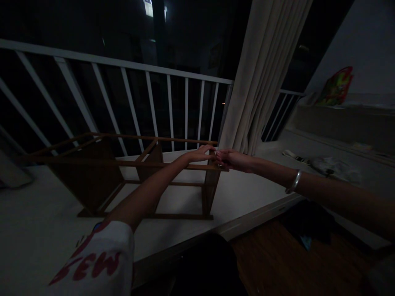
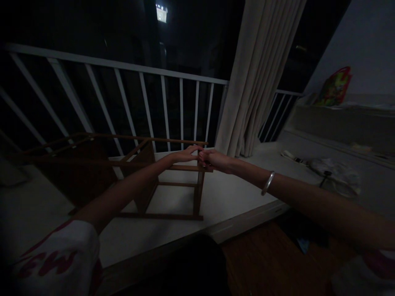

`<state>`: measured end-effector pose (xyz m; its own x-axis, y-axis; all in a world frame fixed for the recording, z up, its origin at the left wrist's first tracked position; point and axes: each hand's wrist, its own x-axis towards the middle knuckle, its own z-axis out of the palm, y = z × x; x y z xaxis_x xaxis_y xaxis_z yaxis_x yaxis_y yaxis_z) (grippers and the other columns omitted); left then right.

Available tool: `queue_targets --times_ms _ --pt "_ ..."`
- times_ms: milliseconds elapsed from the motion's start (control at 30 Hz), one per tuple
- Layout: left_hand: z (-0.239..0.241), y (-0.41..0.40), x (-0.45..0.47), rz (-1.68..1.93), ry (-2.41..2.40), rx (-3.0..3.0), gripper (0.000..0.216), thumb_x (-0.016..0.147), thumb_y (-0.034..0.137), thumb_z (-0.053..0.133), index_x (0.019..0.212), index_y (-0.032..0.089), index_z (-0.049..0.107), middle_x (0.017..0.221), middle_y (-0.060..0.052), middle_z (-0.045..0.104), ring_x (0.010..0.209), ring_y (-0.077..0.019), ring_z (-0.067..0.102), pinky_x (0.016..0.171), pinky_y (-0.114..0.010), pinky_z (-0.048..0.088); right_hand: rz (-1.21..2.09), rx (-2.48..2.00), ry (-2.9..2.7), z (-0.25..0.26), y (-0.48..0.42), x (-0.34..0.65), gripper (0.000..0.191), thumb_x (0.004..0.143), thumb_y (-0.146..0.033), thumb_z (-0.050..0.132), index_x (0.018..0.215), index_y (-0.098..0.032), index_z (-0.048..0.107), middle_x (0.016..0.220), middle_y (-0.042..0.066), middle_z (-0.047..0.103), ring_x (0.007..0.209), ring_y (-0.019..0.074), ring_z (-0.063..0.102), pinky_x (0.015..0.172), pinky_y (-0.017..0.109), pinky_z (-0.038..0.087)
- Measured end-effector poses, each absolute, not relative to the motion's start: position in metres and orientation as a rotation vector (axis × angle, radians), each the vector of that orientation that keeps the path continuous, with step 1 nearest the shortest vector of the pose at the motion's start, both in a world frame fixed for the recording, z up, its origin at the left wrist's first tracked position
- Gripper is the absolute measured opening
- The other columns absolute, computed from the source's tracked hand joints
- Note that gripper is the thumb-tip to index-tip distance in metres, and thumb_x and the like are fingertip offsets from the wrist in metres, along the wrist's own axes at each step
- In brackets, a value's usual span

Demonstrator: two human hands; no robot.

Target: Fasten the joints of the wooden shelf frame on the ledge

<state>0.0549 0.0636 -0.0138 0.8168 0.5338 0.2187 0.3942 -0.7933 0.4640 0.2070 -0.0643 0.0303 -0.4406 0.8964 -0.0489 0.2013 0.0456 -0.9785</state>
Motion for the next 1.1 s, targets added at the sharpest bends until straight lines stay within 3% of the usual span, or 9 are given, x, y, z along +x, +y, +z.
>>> queue_targets --times_ms 300,867,1100 --pt "-0.0122 0.0618 0.0508 0.494 0.67 2.596 0.056 0.073 0.054 0.044 0.119 0.022 0.043 0.124 -0.002 0.043 0.118 -0.02 0.031 0.101 -0.031 0.024 1.305 -1.119 -1.773 0.0293 -0.0651 0.2066 0.032 0.081 -0.045 0.048 0.066 -0.017 0.042 0.058 -0.004 0.04 0.051 0.0076 0.034 0.047 0.02 0.026" --pt "-0.0134 0.0627 0.0529 0.499 0.714 2.588 0.064 0.067 0.057 0.052 0.12 0.022 0.042 0.125 -0.003 0.043 0.117 -0.0201 0.033 0.1 -0.031 0.026 1.283 -1.066 -1.84 0.0259 -0.0677 0.2061 0.034 0.08 -0.046 0.048 0.064 -0.018 0.039 0.054 -0.005 0.038 0.048 0.0073 0.033 0.044 0.02 0.025" --pt "-0.0146 0.0632 0.0527 0.525 0.693 2.589 0.064 0.067 0.058 0.052 0.119 0.021 0.044 0.124 -0.004 0.043 0.116 -0.0203 0.034 0.099 -0.031 0.027 1.182 -1.035 -2.036 0.0287 -0.0682 0.2116 0.039 0.081 -0.054 0.043 0.068 -0.017 0.041 0.059 -0.003 0.043 0.052 0.008 0.037 0.05 0.021 0.031"
